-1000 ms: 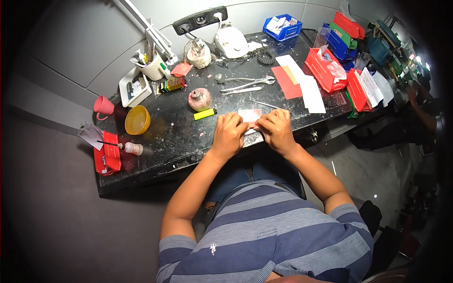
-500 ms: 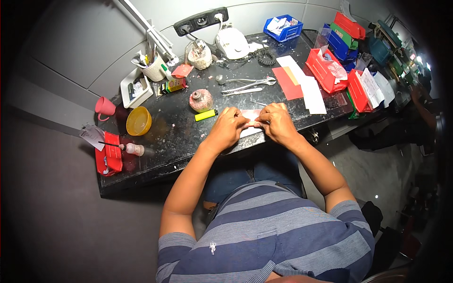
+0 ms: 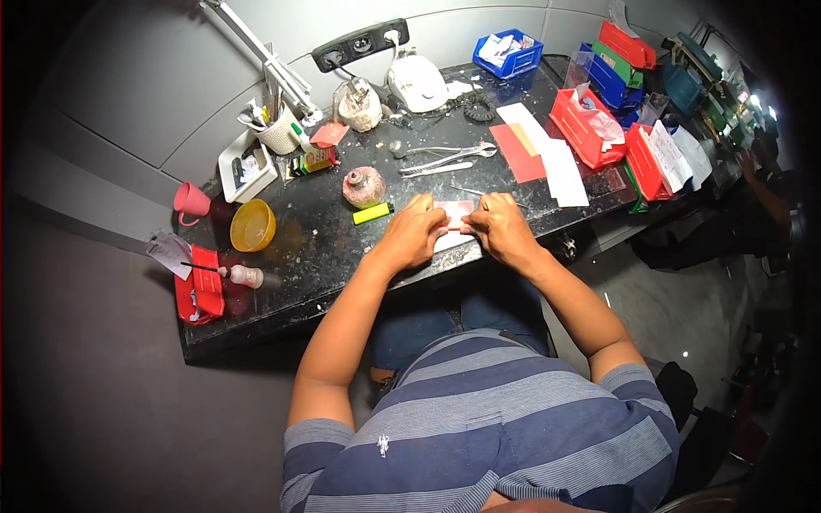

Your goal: The person removes a pink wax strip from a box and holds it over a burner flame to soften it. They then fold the wax strip by hand multiple times, pressing it into a compact rectangular shape.

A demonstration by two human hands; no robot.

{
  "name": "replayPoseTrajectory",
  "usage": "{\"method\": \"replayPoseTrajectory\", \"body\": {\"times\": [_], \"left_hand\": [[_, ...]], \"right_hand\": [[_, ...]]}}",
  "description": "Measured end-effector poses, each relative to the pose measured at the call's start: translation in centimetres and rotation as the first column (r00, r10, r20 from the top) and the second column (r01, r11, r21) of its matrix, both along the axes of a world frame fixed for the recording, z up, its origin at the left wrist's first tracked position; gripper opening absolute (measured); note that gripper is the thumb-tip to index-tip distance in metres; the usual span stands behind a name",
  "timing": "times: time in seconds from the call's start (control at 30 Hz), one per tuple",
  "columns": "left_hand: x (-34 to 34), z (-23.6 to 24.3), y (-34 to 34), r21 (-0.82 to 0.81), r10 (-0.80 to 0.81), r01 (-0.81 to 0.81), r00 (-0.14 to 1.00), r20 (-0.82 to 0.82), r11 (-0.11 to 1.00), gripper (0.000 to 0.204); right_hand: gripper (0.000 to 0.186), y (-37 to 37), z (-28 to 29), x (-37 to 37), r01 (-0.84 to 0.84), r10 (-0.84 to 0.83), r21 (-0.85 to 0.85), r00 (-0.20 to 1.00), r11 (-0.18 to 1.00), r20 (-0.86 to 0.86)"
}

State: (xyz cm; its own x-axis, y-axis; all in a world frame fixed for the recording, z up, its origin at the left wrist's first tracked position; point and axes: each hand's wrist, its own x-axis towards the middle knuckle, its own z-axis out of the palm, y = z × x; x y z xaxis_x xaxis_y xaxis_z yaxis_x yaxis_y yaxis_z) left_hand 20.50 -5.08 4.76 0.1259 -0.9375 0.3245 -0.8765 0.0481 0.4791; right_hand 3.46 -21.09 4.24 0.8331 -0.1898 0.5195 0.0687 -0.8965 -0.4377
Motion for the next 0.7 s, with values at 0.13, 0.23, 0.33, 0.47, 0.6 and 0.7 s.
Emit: {"method": "replayPoseTrajectory", "body": {"times": [0.13,0.23,0.33,0.47,0.6,0.7], "left_hand": [[0.1,-0.3,0.5,-0.097,-0.021,0.004,0.983,-0.180,0.995,0.025],[0.2,-0.4,0.7,-0.115,-0.078,0.080,0.997,0.019,0.990,0.019],[0.1,-0.1,1.3,-0.150,-0.074,0.090,0.991,0.109,0.985,0.022],[-0.6,0.0,3.0,-0.102,0.057,-0.039,0.981,0.183,0.994,0.031],[-0.3,-0.1,3.6,-0.055,0.110,-0.103,0.984,0.141,0.993,0.038],[-0.3,-0.2,3.8,-0.006,0.124,-0.124,0.983,0.135,0.992,0.037]], "right_hand": [[0.015,0.6,0.3,-0.2,0.044,-0.057,-0.088,0.987,0.995,-0.151],[0.022,2.7,0.0,-0.3,0.103,-0.094,-0.284,0.994,0.953,0.046],[0.045,5.0,-0.8,-1.6,0.106,-0.152,-0.261,0.974,0.960,-0.165],[0.053,4.9,-1.5,-3.2,0.110,-0.155,-0.206,0.964,0.972,-0.216],[0.049,4.1,-2.1,-3.4,0.095,-0.114,-0.123,0.981,0.988,-0.155],[0.038,3.7,-2.2,-2.8,0.132,-0.139,-0.088,0.987,0.987,-0.078]]}}
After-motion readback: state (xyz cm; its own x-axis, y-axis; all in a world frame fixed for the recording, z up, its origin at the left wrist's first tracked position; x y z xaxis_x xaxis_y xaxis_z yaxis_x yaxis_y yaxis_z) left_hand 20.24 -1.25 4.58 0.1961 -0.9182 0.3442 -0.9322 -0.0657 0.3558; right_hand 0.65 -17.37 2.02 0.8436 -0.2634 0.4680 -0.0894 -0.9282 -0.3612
